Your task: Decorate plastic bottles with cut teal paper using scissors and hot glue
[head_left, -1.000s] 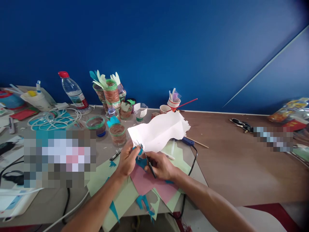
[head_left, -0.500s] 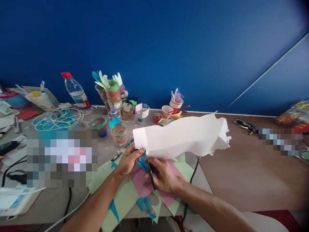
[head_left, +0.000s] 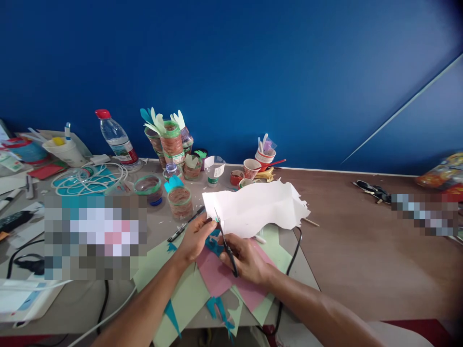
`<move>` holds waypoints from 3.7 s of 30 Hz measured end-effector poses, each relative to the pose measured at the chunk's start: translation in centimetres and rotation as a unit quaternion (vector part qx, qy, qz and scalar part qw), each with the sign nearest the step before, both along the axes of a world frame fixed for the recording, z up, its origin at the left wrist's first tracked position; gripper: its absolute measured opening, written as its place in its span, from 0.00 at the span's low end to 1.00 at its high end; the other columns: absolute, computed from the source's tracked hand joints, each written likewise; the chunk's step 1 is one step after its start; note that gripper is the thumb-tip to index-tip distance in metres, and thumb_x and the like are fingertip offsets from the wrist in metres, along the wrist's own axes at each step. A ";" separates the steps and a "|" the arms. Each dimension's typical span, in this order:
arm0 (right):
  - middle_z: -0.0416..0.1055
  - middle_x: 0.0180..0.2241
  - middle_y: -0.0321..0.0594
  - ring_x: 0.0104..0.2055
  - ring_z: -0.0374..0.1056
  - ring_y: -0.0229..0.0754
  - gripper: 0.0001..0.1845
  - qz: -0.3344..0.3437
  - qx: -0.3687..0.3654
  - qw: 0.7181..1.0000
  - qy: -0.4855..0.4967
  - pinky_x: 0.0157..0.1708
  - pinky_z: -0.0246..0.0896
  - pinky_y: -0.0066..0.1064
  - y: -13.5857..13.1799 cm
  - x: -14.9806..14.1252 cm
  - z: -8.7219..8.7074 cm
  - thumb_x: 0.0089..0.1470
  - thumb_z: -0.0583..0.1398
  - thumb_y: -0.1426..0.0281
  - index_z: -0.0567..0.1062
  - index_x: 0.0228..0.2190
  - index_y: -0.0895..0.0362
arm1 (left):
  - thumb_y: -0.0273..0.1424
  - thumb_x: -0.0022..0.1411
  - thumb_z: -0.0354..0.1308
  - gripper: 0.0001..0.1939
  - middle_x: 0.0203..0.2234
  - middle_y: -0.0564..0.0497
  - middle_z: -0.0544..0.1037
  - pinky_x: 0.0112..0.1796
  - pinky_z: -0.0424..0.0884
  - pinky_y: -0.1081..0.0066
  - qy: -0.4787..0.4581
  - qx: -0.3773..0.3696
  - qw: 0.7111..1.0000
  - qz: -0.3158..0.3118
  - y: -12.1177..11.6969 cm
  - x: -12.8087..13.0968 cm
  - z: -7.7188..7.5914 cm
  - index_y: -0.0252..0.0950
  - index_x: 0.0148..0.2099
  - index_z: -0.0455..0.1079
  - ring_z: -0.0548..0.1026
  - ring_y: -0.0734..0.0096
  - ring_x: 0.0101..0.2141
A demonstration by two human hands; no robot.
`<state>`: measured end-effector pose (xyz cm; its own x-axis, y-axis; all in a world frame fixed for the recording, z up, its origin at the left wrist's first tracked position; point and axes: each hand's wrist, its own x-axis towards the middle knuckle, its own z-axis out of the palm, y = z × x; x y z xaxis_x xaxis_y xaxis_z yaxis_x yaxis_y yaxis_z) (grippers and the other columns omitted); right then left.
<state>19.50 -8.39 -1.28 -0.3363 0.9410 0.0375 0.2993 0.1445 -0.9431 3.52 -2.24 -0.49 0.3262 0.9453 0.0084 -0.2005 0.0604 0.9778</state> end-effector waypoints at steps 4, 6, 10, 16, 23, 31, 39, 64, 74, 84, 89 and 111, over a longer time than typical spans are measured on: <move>0.57 0.22 0.30 0.23 0.50 0.32 0.11 0.007 -0.020 1.000 0.005 0.23 0.47 0.26 0.1 0.0 0.1 0.55 0.57 0.62 0.68 0.34 0.58 | 0.39 0.59 0.54 0.12 0.23 0.53 0.73 0.31 0.65 0.72 0.066 0.053 0.995 0.053 0.2 -0.3 0.5 0.36 0.29 0.69 0.70 0.71 0.27; 0.57 0.21 0.29 0.23 0.50 0.32 0.12 0.011 -0.028 0.999 0.014 0.23 0.48 0.26 0.1 0.0 0.3 0.55 0.57 0.60 0.68 0.32 0.58 | 0.38 0.58 0.54 0.13 0.20 0.54 0.71 0.29 0.63 0.73 0.104 0.064 0.990 0.075 0.4 -0.3 0.5 0.36 0.25 0.66 0.68 0.72 0.25; 0.58 0.22 0.31 0.24 0.52 0.33 0.15 0.010 -0.042 0.998 0.042 0.23 0.49 0.26 0.1 -0.1 0.2 0.56 0.57 0.57 0.68 0.33 0.58 | 0.37 0.58 0.54 0.13 0.19 0.54 0.70 0.29 0.63 0.73 0.113 0.052 0.990 0.061 0.6 -0.2 0.2 0.36 0.24 0.65 0.68 0.72 0.24; 0.60 0.23 0.32 0.24 0.54 0.34 0.18 0.007 -0.061 0.996 0.060 0.24 0.50 0.26 0.2 0.1 0.0 0.56 0.57 0.54 0.68 0.33 0.57 | 0.40 0.57 0.56 0.13 0.21 0.55 0.69 0.28 0.65 0.72 0.050 0.009 0.998 0.036 0.7 0.0 -0.4 0.36 0.27 0.66 0.68 0.73 0.23; 0.62 0.22 0.32 0.23 0.56 0.34 0.21 0.006 -0.080 0.993 0.089 0.23 0.51 0.26 0.3 0.2 -0.1 0.55 0.58 0.51 0.68 0.33 0.58 | 0.40 0.59 0.55 0.14 0.22 0.56 0.68 0.27 0.65 0.74 0.075 0.024 0.996 0.040 0.9 0.2 -1.0 0.35 0.28 0.65 0.69 0.76 0.23; 0.65 0.19 0.32 0.21 0.62 0.36 0.27 0.003 -0.164 0.977 0.135 0.21 0.53 0.26 0.6 0.1 1.0 0.50 0.58 0.45 0.67 0.32 0.58 | 0.42 0.57 0.57 0.14 0.21 0.57 0.68 0.23 0.64 0.75 0.077 -0.009 0.995 0.061 1.2 0.5 -1.4 0.35 0.32 0.65 0.68 0.78 0.20; 0.65 0.20 0.33 0.22 0.62 0.36 0.23 0.014 -0.123 0.987 0.106 0.23 0.55 0.27 0.5 0.2 0.2 0.54 0.56 0.48 0.68 0.32 0.58 | 0.40 0.55 0.57 0.13 0.19 0.58 0.68 0.22 0.62 0.76 0.092 -0.032 0.994 0.040 1.2 0.5 -1.4 0.36 0.31 0.64 0.66 0.78 0.18; 0.61 0.22 0.32 0.23 0.55 0.34 0.14 -0.008 -0.095 0.995 0.022 0.23 0.50 0.26 0.5 0.1 0.9 0.57 0.56 0.58 0.66 0.30 0.57 | 0.38 0.57 0.51 0.12 0.17 0.58 0.65 0.21 0.58 0.75 0.153 -0.005 0.988 -0.013 0.7 0.6 -0.6 0.37 0.25 0.60 0.62 0.78 0.18; 0.61 0.21 0.31 0.23 0.55 0.34 0.12 0.001 -0.103 0.994 0.026 0.23 0.49 0.26 0.6 0.3 0.7 0.57 0.56 0.60 0.68 0.33 0.57 | 0.39 0.56 0.51 0.12 0.16 0.59 0.62 0.20 0.55 0.76 0.156 -0.015 0.988 -0.010 0.7 0.5 -0.5 0.37 0.25 0.59 0.59 0.79 0.17; 0.60 0.21 0.31 0.23 0.53 0.33 0.13 -0.015 -0.071 0.997 -0.013 0.23 0.48 0.26 0.6 0.2 0.6 0.56 0.56 0.59 0.69 0.31 0.57 | 0.38 0.56 0.51 0.12 0.15 0.59 0.62 0.20 0.55 0.76 0.163 -0.001 0.987 -0.014 0.8 0.4 -0.7 0.38 0.25 0.59 0.59 0.78 0.17; 0.59 0.20 0.31 0.22 0.52 0.33 0.14 -0.022 -0.077 0.996 -0.024 0.22 0.47 0.26 0.6 0.2 0.7 0.56 0.57 0.59 0.69 0.30 0.57 | 0.38 0.56 0.51 0.12 0.15 0.59 0.62 0.20 0.55 0.76 0.163 -0.004 0.986 -0.019 0.9 0.3 -0.9 0.38 0.25 0.59 0.59 0.78 0.17; 0.59 0.19 0.30 0.22 0.50 0.33 0.09 -0.039 -0.062 0.996 -0.055 0.21 0.47 0.26 0.4 0.1 0.9 0.54 0.57 0.64 0.68 0.28 0.57 | 0.40 0.57 0.51 0.12 0.16 0.59 0.62 0.20 0.55 0.75 0.156 -0.004 0.987 -0.027 0.7 0.4 -0.8 0.38 0.27 0.59 0.59 0.78 0.18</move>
